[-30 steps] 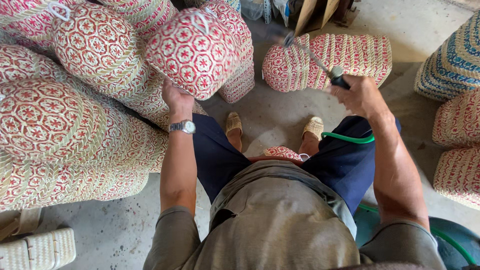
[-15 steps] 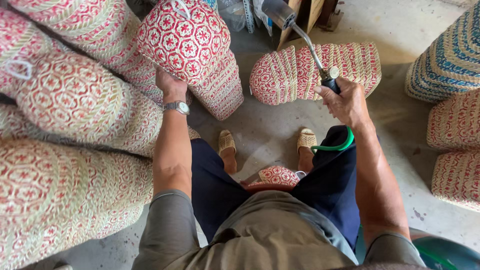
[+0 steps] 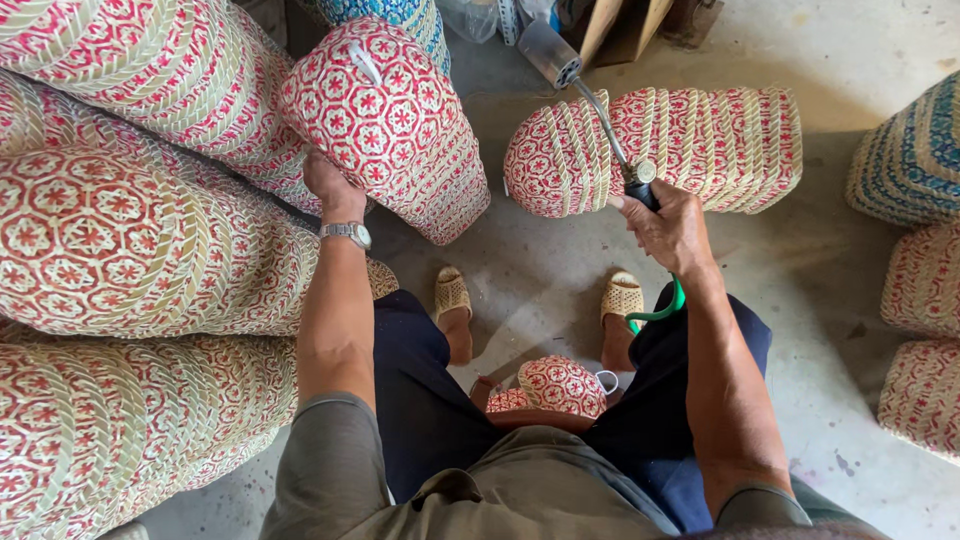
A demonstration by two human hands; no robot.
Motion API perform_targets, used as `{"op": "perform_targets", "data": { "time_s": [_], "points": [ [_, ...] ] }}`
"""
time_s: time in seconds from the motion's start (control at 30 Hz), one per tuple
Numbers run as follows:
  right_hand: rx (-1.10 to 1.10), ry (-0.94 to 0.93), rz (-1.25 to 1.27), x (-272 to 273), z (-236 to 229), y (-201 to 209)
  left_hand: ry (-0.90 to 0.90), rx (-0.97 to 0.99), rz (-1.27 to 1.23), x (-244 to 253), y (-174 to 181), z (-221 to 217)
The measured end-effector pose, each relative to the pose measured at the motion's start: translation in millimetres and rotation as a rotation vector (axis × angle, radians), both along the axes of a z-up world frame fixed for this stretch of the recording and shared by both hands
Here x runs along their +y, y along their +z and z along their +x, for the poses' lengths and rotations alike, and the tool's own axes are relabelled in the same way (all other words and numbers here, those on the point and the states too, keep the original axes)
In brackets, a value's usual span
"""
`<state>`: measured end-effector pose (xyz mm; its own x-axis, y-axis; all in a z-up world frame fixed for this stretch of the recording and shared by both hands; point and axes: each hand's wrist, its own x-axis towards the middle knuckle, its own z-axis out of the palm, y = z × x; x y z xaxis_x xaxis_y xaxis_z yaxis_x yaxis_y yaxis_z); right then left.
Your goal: The person sits on the floor and uses a blowtorch to apply heat to the surface of woven baskets. They rotate each basket to treat different sides and then place it back in a stack.
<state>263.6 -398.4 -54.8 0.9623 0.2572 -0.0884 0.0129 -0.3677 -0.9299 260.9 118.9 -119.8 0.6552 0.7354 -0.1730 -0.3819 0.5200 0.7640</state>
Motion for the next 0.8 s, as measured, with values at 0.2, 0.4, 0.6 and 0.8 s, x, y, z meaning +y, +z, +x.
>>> {"op": "perform_targets", "data": {
  "time_s": [0.2,0.4,0.6,0.8],
  "points": [
    [-0.079,0.038,-0.018,13,12,-26,0.189,0.134,0.208,9,-11,9],
    [-0.096,0.056,-0.026,17,15,-30,0.324,0.499,0.427,-15,5,-4],
    [-0.072,0.044,-0.047,24,17,-31,0.143,0.723,1.464,-52,62,4],
    [-0.076,0.012,-0.051,28,17,-23,0.078,0.937,1.721,-53,78,71]
  ]
}}
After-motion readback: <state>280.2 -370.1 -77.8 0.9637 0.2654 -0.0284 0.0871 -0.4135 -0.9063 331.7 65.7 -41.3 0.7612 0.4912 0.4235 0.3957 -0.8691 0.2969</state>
